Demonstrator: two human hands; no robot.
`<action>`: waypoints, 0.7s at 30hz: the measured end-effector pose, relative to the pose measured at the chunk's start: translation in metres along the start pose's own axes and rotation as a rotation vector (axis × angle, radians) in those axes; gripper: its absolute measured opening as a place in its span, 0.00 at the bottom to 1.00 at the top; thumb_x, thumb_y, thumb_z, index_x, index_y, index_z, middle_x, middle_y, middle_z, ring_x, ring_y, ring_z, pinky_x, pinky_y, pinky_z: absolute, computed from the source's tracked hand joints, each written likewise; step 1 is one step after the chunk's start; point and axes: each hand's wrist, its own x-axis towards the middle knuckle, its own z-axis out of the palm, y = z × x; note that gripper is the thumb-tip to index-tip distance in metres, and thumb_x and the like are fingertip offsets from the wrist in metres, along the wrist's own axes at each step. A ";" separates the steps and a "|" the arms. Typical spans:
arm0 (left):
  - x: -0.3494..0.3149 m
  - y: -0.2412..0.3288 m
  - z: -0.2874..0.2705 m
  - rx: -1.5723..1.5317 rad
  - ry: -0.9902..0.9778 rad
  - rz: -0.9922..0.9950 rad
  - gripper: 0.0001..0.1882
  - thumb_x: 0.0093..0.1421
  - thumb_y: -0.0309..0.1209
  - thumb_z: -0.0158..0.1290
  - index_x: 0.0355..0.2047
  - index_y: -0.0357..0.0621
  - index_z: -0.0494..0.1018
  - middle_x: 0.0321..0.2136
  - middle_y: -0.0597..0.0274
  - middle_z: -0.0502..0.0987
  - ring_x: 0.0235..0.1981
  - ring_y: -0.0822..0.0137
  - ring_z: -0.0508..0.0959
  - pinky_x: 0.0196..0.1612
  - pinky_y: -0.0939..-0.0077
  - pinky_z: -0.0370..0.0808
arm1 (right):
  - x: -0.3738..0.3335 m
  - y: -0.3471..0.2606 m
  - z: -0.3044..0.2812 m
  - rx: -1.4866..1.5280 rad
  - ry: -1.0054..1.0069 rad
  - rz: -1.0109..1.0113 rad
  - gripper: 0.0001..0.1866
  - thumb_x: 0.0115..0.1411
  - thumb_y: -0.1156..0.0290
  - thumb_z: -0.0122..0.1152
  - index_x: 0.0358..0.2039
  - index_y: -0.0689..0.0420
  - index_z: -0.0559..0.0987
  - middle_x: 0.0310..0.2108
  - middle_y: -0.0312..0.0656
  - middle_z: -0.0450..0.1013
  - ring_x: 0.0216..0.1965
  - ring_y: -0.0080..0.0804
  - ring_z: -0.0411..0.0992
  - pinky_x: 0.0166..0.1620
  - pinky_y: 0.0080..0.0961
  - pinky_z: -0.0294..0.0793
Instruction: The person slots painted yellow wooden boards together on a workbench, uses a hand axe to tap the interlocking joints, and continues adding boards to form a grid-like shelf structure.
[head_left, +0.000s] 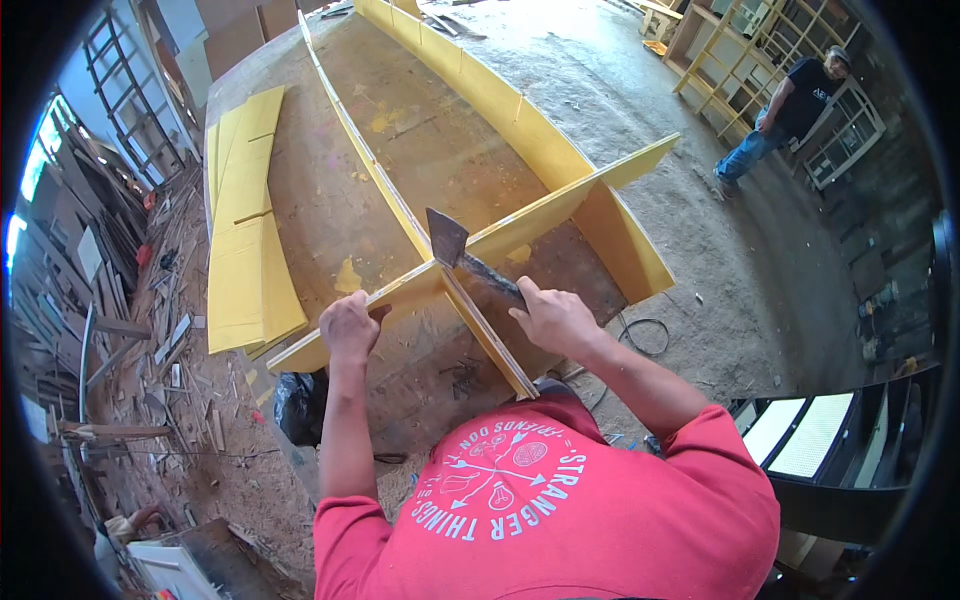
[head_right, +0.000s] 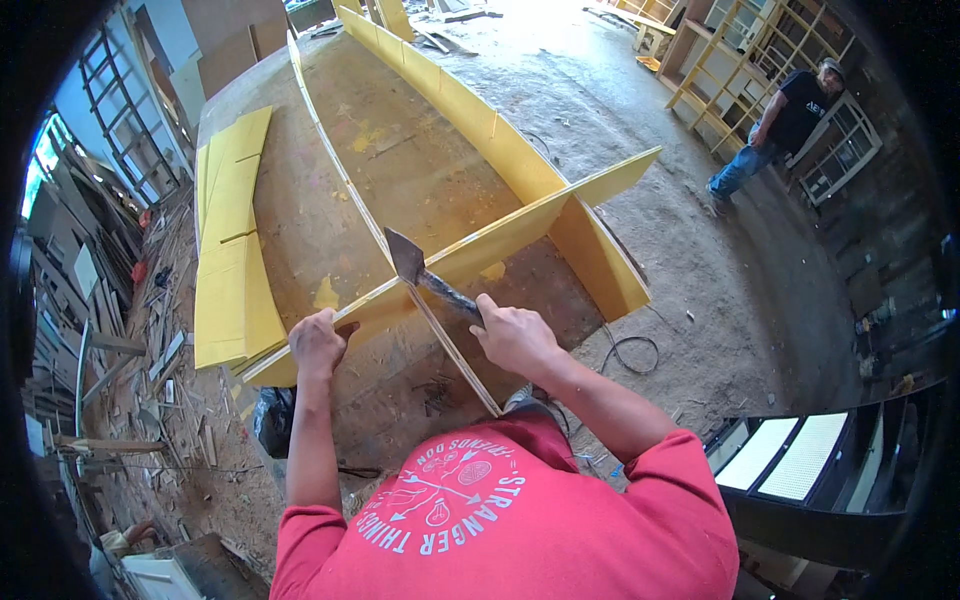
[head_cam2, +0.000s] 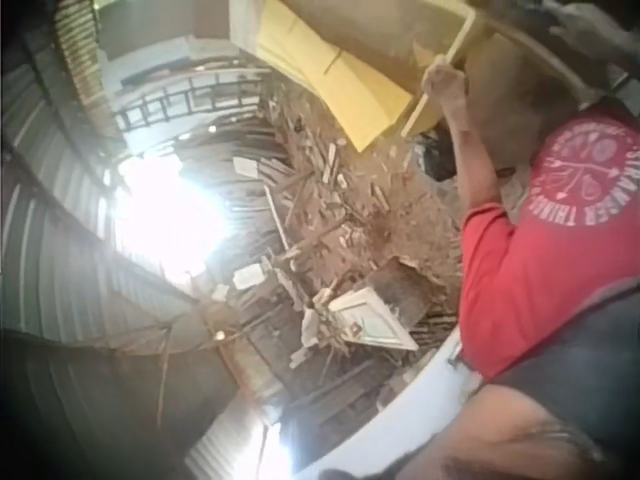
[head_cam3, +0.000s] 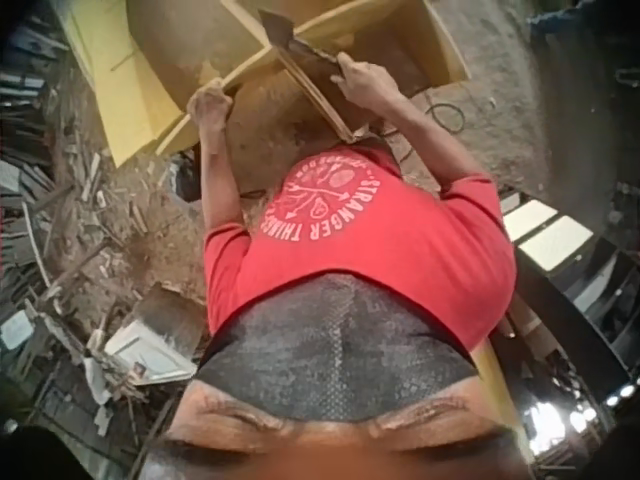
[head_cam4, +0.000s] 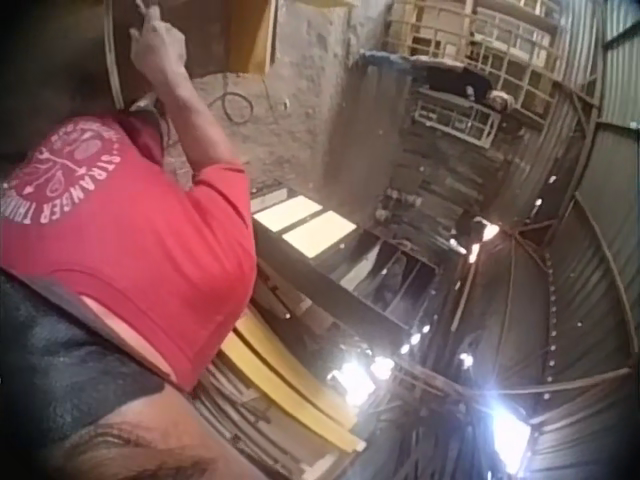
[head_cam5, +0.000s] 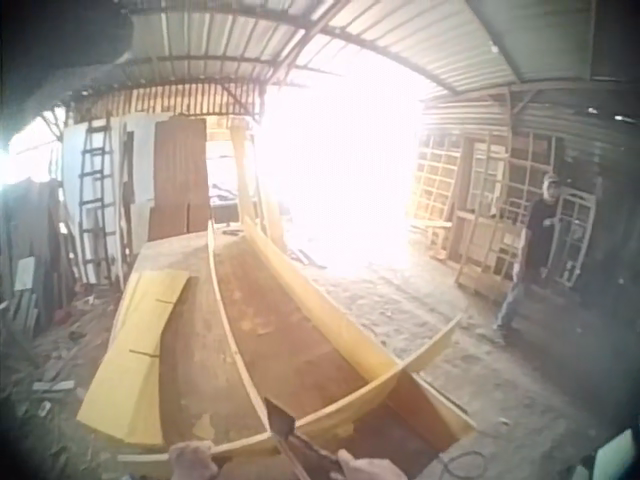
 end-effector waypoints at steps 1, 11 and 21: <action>0.000 0.001 0.001 0.003 -0.006 -0.013 0.23 0.58 0.55 0.68 0.34 0.46 0.83 0.31 0.48 0.86 0.39 0.47 0.87 0.45 0.52 0.80 | 0.000 0.003 0.000 0.001 0.004 -0.001 0.19 0.73 0.57 0.60 0.50 0.59 0.70 0.32 0.63 0.82 0.41 0.66 0.82 0.45 0.62 0.79; -0.004 0.007 0.000 0.019 -0.017 -0.011 0.23 0.59 0.54 0.69 0.30 0.46 0.81 0.28 0.51 0.86 0.36 0.49 0.87 0.42 0.55 0.81 | 0.008 0.011 0.014 0.222 0.390 -0.130 0.21 0.73 0.57 0.61 0.54 0.59 0.69 0.28 0.59 0.81 0.34 0.63 0.82 0.38 0.57 0.80; -0.002 0.008 0.015 0.018 0.017 -0.023 0.26 0.58 0.56 0.69 0.31 0.45 0.80 0.30 0.49 0.86 0.38 0.46 0.87 0.44 0.52 0.80 | 0.008 0.017 0.018 0.034 0.024 0.022 0.20 0.74 0.57 0.59 0.52 0.60 0.67 0.35 0.65 0.82 0.44 0.67 0.81 0.47 0.61 0.79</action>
